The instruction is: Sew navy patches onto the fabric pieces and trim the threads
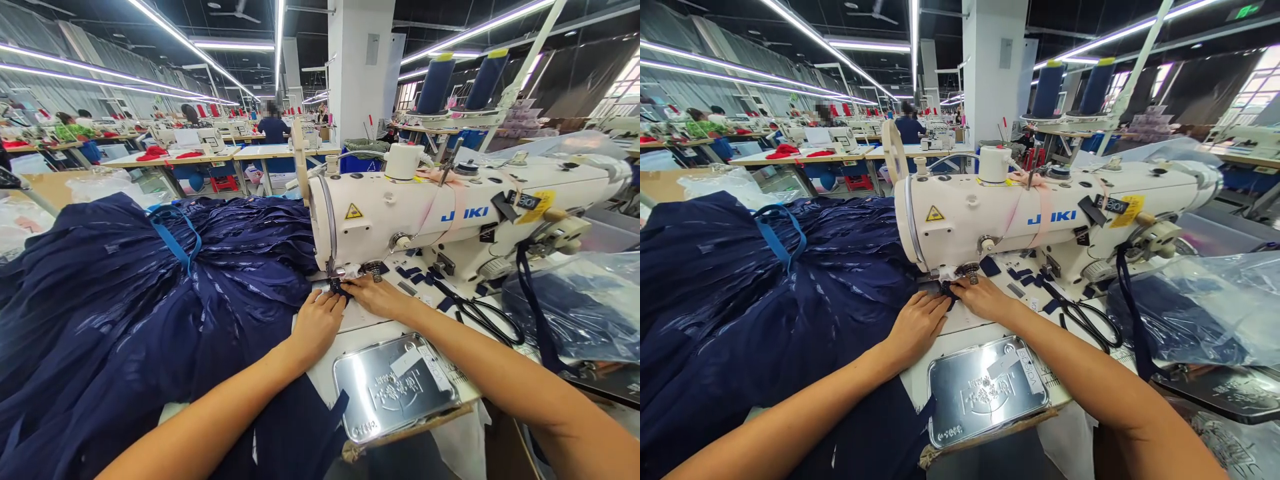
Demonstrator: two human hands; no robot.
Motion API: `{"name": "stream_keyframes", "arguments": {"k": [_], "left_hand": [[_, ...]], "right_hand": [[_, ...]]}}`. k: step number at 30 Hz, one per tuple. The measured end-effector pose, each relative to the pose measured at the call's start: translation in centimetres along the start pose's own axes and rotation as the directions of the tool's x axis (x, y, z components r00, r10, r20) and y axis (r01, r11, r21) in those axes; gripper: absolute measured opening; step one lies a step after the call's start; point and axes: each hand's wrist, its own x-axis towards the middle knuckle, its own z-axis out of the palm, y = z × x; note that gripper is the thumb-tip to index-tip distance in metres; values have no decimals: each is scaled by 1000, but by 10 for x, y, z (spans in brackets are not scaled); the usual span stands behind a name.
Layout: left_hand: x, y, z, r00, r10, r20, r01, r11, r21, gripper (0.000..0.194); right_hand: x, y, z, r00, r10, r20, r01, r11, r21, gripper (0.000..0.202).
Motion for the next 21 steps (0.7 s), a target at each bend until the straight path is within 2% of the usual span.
{"name": "stream_keyframes", "arguments": {"k": [4,8,11,14,18,21], "left_hand": [[-6,-20,-8,997,52,50,-47,995,-94,28],[-1,-33,-13,998,25,63,-16,988,-152,28],[2,-29,-13,998,-18,60,25,993,-113,27],[2,-24,-11,996,-15,89,21,997,-69,29],[-1,-22,-10,990,-22,140,36,995,-98,33],[-1,-22,-10,986,-52,160,75,987,-140,36]], "right_hand": [[-2,-10,-6,1000,10,-28,-9,1000,28,21],[-3,-20,-1,994,10,-110,-1,996,87,16],[-2,-20,7,987,46,-155,-25,990,136,16],[-2,-16,12,980,79,-181,-34,971,238,15],[-7,-6,11,974,56,-221,40,912,407,20],[-10,-1,8,971,13,-238,104,874,474,21]]}}
